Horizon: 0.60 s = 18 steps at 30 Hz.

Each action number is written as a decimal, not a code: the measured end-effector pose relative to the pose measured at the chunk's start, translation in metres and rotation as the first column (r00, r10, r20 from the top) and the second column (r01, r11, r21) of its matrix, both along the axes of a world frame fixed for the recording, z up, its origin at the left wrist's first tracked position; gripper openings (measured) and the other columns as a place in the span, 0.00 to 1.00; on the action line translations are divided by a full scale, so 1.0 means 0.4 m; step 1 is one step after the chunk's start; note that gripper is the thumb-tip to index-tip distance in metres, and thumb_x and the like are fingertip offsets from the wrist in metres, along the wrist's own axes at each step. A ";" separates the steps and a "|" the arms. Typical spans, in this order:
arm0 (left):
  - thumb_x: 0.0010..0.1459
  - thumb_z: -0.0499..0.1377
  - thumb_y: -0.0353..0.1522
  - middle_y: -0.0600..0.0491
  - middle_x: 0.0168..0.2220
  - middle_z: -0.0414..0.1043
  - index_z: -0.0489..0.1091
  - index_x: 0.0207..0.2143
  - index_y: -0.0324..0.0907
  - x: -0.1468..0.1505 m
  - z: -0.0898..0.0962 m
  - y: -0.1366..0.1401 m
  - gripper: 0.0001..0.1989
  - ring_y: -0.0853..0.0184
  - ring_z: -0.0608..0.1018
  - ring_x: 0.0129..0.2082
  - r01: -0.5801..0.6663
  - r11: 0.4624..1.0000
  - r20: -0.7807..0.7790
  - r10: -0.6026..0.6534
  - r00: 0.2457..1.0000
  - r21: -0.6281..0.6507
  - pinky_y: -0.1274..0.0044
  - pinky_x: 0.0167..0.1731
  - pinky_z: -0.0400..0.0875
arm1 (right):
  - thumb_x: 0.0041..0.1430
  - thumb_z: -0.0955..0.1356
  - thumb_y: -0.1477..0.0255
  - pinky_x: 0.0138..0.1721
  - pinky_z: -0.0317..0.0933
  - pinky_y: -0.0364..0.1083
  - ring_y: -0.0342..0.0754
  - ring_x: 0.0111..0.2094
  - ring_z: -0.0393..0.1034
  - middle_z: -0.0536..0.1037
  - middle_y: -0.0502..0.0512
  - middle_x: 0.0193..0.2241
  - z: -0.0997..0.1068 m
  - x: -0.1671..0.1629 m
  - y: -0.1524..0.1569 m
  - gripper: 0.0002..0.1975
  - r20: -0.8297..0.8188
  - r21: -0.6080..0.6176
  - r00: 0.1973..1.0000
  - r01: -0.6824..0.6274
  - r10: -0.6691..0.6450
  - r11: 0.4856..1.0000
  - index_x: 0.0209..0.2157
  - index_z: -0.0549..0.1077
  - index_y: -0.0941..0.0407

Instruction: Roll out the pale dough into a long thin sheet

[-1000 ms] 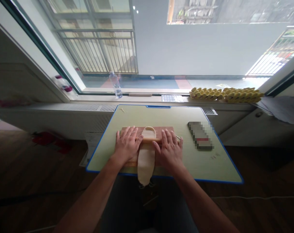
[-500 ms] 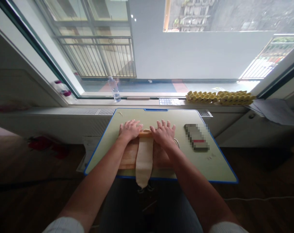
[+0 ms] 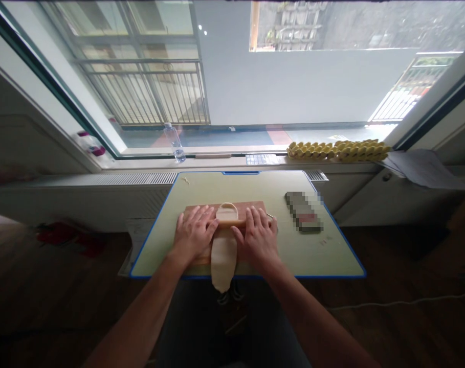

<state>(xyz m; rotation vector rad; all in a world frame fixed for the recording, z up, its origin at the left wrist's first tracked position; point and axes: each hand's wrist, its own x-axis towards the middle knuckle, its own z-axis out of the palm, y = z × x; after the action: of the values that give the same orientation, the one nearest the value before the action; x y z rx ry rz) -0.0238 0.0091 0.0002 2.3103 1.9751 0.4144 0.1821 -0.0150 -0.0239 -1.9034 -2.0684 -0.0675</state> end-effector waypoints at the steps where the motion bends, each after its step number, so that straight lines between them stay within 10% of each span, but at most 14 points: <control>1: 0.74 0.48 0.48 0.49 0.73 0.64 0.67 0.71 0.52 -0.003 0.000 -0.016 0.29 0.51 0.63 0.74 0.002 1.000 0.006 -0.002 1.000 0.001 0.49 0.74 0.48 | 0.75 0.59 0.52 0.72 0.37 0.69 0.64 0.73 0.54 0.65 0.67 0.72 -0.003 0.002 -0.017 0.34 -0.011 0.011 1.000 -0.015 0.015 1.000 0.72 0.65 0.58; 8: 0.73 0.53 0.45 0.51 0.67 0.73 0.78 0.59 0.54 -0.008 0.019 -0.018 0.20 0.52 0.67 0.71 0.008 0.999 0.108 -0.003 0.994 -0.047 0.45 0.73 0.46 | 0.72 0.66 0.61 0.72 0.41 0.69 0.63 0.70 0.58 0.73 0.60 0.66 0.035 0.029 -0.027 0.20 -0.107 -0.044 0.990 -0.096 0.091 0.994 0.59 0.76 0.51; 18: 0.64 0.61 0.45 0.48 0.62 0.78 0.79 0.55 0.52 0.049 0.062 0.183 0.20 0.50 0.75 0.64 0.033 0.975 0.094 -0.013 0.995 -0.221 0.53 0.68 0.59 | 0.71 0.69 0.62 0.71 0.43 0.66 0.61 0.69 0.60 0.78 0.57 0.62 0.011 0.070 -0.013 0.13 -0.104 0.064 0.978 -0.176 0.182 0.982 0.52 0.80 0.49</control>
<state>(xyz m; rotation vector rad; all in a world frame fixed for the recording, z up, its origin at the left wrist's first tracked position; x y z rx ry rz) -0.0040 0.0821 0.0250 2.1356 1.8461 0.2762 0.2100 -0.0202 -0.0194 -1.6433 -2.1312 0.0233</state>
